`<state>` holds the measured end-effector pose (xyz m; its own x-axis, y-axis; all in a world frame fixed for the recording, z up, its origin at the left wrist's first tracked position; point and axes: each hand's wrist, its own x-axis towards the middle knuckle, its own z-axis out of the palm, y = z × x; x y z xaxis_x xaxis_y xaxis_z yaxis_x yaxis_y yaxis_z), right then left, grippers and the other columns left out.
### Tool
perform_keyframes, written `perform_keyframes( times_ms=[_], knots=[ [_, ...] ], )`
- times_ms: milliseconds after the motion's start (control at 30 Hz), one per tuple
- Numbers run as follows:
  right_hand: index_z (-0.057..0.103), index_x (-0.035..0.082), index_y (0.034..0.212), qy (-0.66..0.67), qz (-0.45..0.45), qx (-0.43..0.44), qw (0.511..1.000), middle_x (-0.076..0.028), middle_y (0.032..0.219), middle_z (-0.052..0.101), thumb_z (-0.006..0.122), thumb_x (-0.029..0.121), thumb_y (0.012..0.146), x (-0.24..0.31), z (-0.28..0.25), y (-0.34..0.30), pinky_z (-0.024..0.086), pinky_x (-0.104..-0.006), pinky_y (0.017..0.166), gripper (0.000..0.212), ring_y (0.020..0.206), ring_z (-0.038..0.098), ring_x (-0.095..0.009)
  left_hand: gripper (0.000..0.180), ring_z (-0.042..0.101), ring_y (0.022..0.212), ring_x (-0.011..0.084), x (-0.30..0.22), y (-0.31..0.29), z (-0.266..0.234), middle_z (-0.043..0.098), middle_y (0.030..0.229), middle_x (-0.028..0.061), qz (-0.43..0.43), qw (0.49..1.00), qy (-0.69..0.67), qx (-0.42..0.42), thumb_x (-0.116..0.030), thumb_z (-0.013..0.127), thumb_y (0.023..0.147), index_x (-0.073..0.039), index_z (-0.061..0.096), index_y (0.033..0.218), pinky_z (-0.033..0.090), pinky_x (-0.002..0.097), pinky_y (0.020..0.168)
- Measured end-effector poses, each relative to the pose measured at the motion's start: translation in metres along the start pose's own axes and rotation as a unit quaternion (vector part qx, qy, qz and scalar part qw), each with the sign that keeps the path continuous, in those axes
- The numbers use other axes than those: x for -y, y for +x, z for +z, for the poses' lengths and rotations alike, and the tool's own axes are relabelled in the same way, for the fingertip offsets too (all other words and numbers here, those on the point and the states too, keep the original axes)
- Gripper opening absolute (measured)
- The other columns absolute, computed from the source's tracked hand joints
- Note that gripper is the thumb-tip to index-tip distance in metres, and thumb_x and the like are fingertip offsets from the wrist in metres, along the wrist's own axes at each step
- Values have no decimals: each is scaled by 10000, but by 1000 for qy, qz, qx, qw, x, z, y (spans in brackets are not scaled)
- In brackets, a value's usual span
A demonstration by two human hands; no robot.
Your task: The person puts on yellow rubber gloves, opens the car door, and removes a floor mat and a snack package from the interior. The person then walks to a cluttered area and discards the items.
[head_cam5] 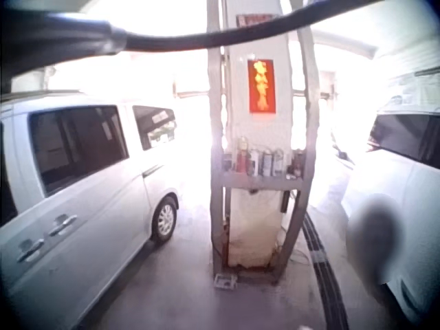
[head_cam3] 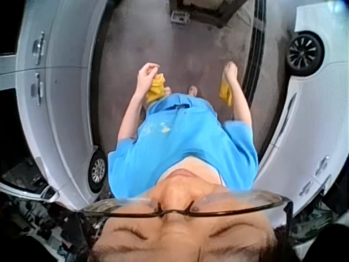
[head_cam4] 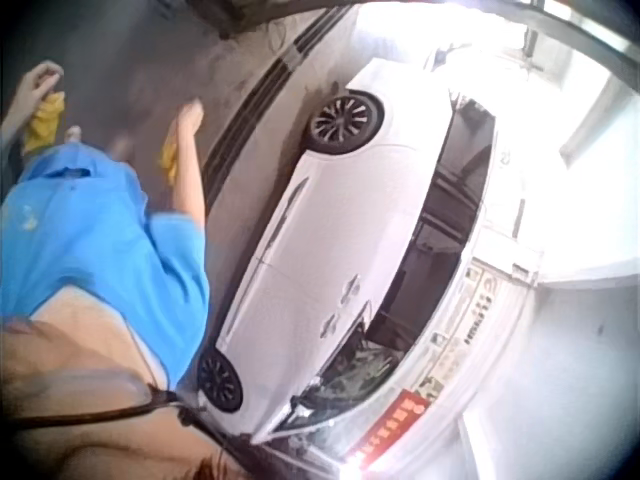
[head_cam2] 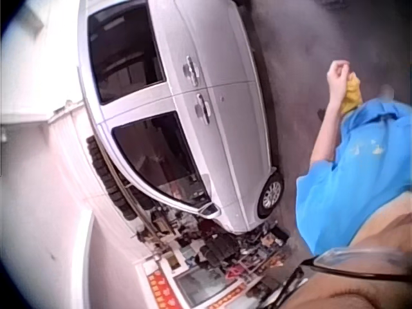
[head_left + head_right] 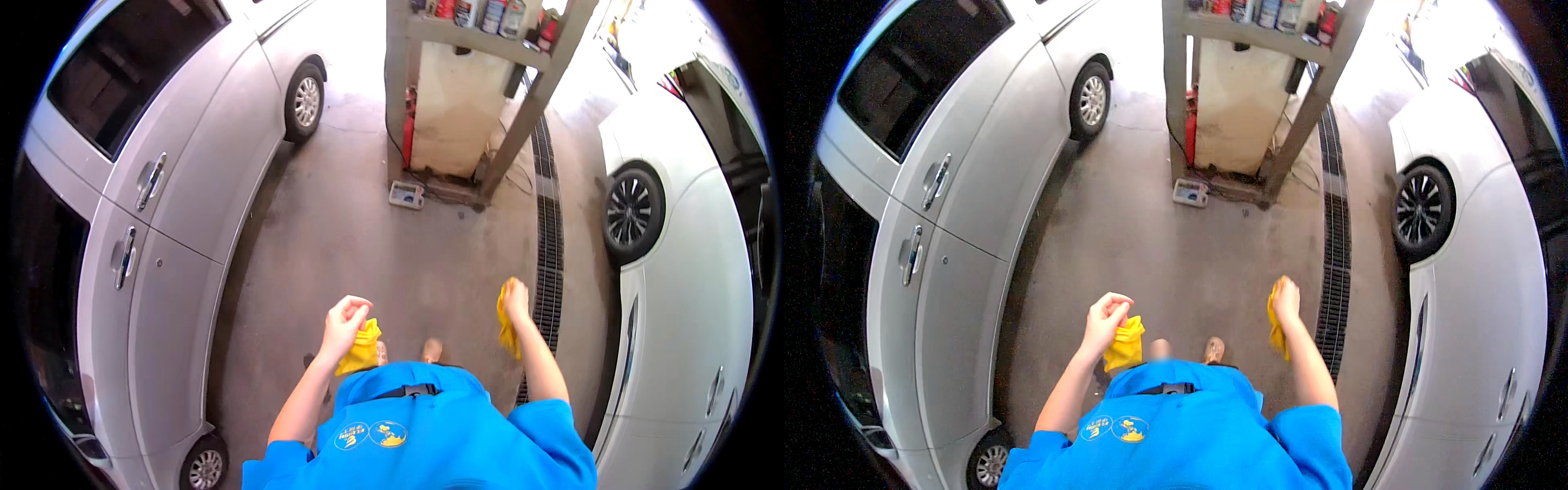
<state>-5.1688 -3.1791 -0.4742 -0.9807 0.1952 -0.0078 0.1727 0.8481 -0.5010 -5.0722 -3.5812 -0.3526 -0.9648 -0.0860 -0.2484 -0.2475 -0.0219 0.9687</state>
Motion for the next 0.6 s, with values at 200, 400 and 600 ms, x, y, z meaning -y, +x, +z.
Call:
perform_keyframes(
  times_ms=[200, 400, 600],
  knots=[
    [528, -27, 977, 165, -55, -22, 984, -256, 906, 618, 480, 164, 955, 76, -68, 23, 466, -449, 720, 198, 910, 579, -449, 80, 416, 554, 20, -13, 4, 3, 486, 632, -53, -4, 1000, -18, -6, -83, 559, 923, -18, 595, 951, 316, 181, 504],
    [542, -26, 1009, 271, -113, -28, 955, -159, 813, 638, 498, 259, 980, 102, -77, 4, 470, -328, 686, 290, 757, 602, -186, 84, 435, 577, 21, -13, 3, 5, 499, 649, -46, -16, 1000, -14, 13, -73, 545, 933, -11, 594, 962, 337, 180, 522],
    [572, -11, 950, 311, -118, 123, 935, -99, 796, 620, 490, 260, 981, 145, -86, -30, 471, -318, 672, 285, 727, 576, -147, 86, 426, 566, 23, -15, 8, 10, 486, 633, -46, -3, 999, -4, 31, -72, 545, 931, -5, 591, 959, 331, 187, 516]
  ],
)
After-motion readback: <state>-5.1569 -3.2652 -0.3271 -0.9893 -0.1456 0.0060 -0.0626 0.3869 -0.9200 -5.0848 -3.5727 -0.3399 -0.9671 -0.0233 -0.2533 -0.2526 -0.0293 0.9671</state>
